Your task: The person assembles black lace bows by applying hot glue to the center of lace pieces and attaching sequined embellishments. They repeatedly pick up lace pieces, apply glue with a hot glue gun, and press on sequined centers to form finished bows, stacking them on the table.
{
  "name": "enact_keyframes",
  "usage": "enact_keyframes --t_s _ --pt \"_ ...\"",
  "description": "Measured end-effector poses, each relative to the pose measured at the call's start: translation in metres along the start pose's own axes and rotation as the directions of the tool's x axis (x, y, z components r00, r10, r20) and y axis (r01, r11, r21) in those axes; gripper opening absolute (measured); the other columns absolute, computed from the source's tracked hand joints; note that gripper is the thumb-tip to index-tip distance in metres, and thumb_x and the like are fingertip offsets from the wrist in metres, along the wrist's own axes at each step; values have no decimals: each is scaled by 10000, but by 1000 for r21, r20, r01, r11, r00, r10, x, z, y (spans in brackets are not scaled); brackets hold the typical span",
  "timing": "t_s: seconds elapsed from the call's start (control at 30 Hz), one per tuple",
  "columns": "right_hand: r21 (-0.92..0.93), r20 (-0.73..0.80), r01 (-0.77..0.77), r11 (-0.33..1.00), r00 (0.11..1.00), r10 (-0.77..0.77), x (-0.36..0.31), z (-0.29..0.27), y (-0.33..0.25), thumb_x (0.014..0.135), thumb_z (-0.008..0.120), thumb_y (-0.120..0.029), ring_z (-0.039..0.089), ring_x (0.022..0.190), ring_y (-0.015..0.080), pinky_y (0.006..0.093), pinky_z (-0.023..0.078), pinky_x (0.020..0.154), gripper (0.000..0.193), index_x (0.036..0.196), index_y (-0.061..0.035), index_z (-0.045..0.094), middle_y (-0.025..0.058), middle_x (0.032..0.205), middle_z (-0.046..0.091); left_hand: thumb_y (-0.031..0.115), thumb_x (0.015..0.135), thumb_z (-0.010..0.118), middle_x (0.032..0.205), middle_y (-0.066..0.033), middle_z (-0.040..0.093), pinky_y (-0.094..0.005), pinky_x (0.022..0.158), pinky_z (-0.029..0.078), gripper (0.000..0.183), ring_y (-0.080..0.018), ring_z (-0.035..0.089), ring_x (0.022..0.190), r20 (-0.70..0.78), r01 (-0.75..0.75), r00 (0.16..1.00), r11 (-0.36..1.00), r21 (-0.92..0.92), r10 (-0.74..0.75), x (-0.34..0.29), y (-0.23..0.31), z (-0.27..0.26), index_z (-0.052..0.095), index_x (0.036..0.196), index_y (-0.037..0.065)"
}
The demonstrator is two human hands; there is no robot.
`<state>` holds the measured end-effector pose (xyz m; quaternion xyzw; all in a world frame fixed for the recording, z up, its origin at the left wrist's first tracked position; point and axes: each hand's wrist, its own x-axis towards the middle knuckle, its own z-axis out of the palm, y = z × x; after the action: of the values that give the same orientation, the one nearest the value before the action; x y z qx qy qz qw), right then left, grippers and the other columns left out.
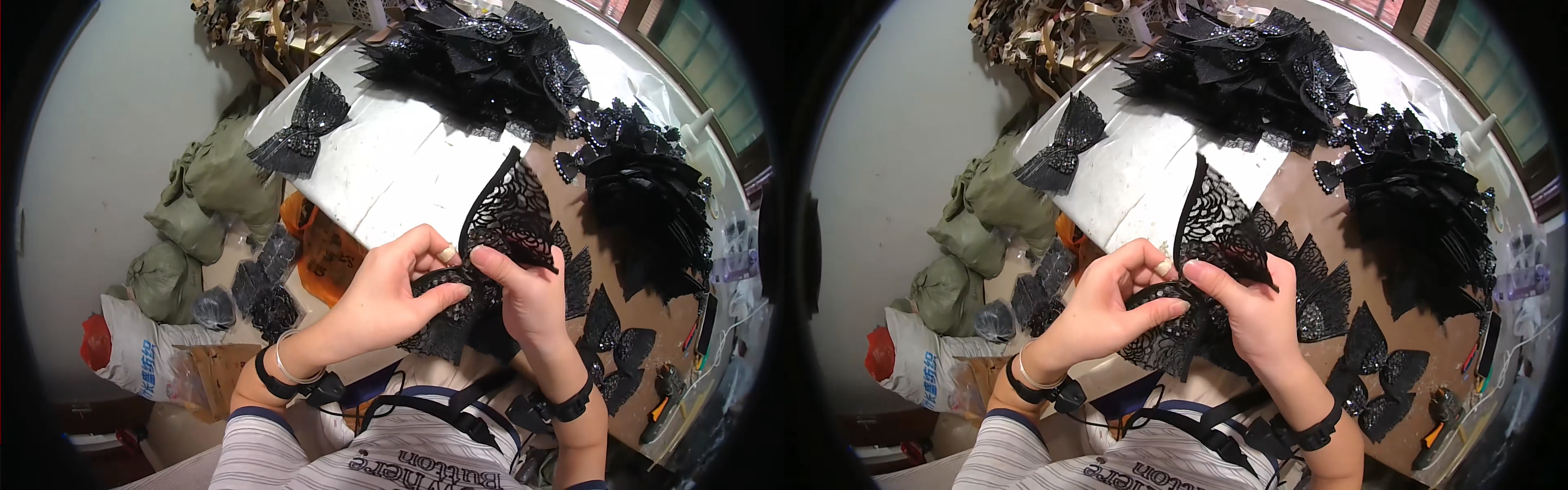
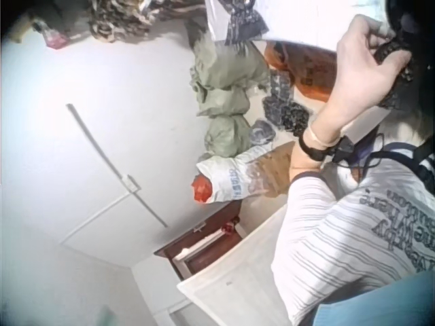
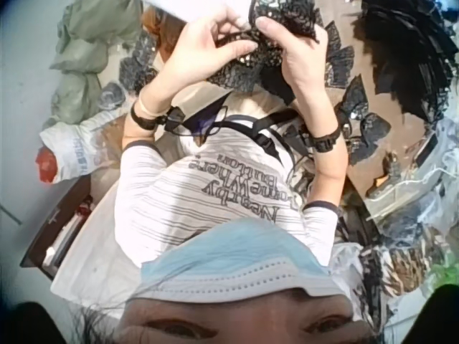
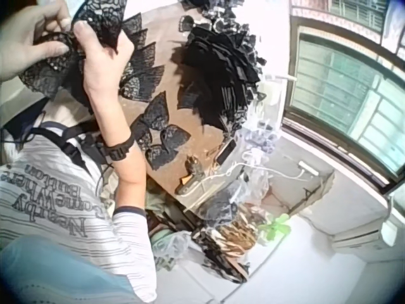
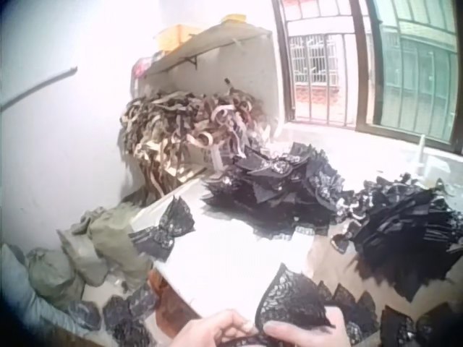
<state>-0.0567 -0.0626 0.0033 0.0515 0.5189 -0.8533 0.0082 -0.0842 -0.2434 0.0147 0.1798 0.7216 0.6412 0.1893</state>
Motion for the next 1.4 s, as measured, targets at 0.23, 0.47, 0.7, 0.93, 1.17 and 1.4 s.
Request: enact_keyframes --t_s 0.23,0.47,0.7,0.93,1.17,1.4 --pt "-667 168 538 516 783 -599 -4 -6 20 731 664 8 614 710 157 254 466 626 289 1014 22 724 74 805 639 -16 830 709 803 -94 670 -290 714 502 465 -163 653 744 -81 -63 994 996 59 68 3 -19 12 447 1212 27" --pt "-373 -92 257 892 946 -311 -13 -5 17 792 760 15 593 725 113 226 455 662 185 973 27 729 48 830 656 19 804 794 1065 -66 702 -255 848 540 355 -94 653 961 -24 -12 1000 991 130 15 -15 0 3 648 1118 -59" --pt "-63 -116 -155 986 982 148 -14 -8 -3 860 757 -73 657 772 123 285 564 684 135 962 -3 703 49 917 700 98 797 814 820 -34 700 -220 666 501 245 -56 620 736 123 262 960 960 -99 -249 -4 -8 -8 677 957 -27" --pt "-118 57 -238 964 968 246 -7 -14 -11 822 735 30 688 783 145 298 601 716 187 1002 26 688 79 922 712 32 804 769 821 2 641 -218 731 481 172 -56 589 793 195 285 952 915 -286 -236 -4 -18 -9 603 848 33" --pt "-118 -59 -117 986 992 111 -11 -9 6 807 737 53 690 749 167 301 603 669 216 1011 49 666 104 900 712 -10 795 785 869 8 645 -204 742 474 226 -43 600 825 183 332 942 864 -379 -282 -3 -23 -8 578 859 56" --pt "-82 -73 -117 990 991 111 -11 -7 10 810 729 54 689 750 176 301 590 669 217 1016 61 661 113 900 709 -14 792 791 833 -7 680 -202 728 483 216 -51 620 787 191 353 934 853 -385 -301 -3 -23 -10 588 827 54"
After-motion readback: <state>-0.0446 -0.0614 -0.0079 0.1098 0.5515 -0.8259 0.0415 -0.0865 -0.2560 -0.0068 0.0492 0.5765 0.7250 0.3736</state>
